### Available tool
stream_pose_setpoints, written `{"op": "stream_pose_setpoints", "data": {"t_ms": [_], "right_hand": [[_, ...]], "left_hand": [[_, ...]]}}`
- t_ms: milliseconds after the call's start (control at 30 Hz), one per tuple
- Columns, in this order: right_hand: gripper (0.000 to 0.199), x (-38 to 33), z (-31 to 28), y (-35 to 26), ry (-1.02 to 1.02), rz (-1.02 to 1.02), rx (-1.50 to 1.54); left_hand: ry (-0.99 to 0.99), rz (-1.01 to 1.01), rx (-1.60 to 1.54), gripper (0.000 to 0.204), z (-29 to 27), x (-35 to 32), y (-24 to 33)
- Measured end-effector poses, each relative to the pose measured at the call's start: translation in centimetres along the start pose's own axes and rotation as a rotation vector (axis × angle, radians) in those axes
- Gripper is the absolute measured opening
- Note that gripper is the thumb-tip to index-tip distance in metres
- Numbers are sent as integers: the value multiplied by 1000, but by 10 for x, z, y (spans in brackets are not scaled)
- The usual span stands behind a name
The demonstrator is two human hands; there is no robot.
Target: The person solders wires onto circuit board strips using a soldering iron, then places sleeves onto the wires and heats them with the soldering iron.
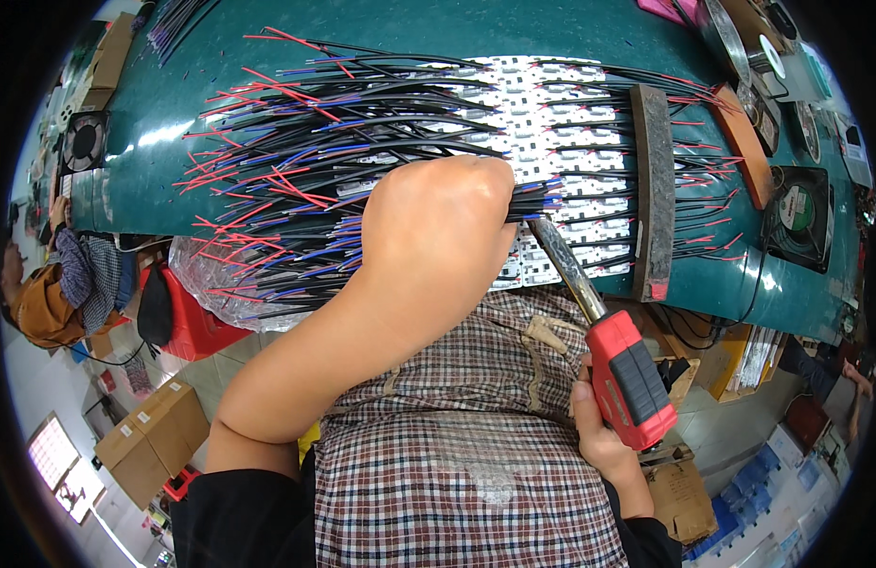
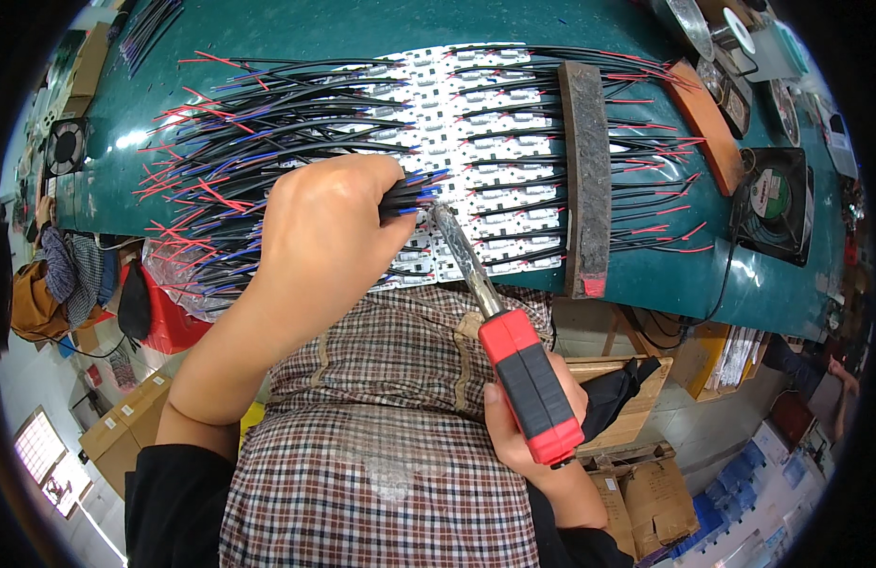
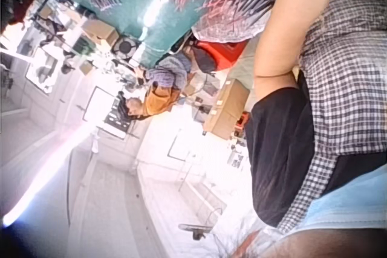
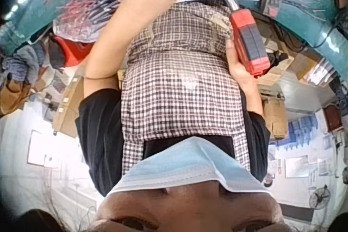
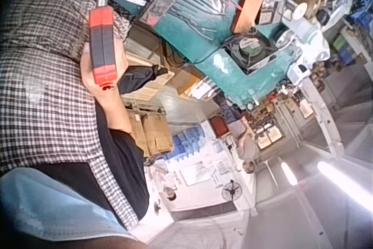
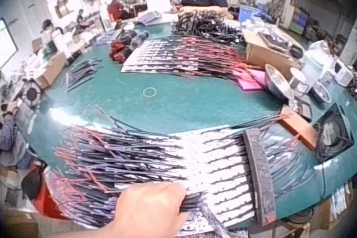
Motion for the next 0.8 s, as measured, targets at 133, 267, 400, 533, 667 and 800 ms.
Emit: {"op": "stream_pose_setpoints", "data": {"t_ms": [133,267,400,533,667,800], "right_hand": [[15,-5,2,5,-23,-11,-32],[15,-6,5,6,-59,9,-42],[14,-8,5,12,-60,51,-17],[15,-16,-2,19,-26,58,14],[17,-17,-2,25,-63,93,24],[19,-22,-2,32,-50,167,93]], "left_hand": [[8,22,-1,22,-1,-2,4],[19,24,-7,23,-1,-2,6],[5,22,7,23,0,-1,5],[1,31,16,22,2,0,4],[-16,27,24,21,2,0,3],[-31,-25,-54,22,-1,4,-3]]}}
Point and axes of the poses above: each hand's wrist, its own x-axis towards the middle knuckle, its own z-axis out of the palm, y = z × x, the point moved 10 cm from there along x, towards the middle knuckle, and after that the axes turned 13 degrees about -x, right-handed, at the moved point
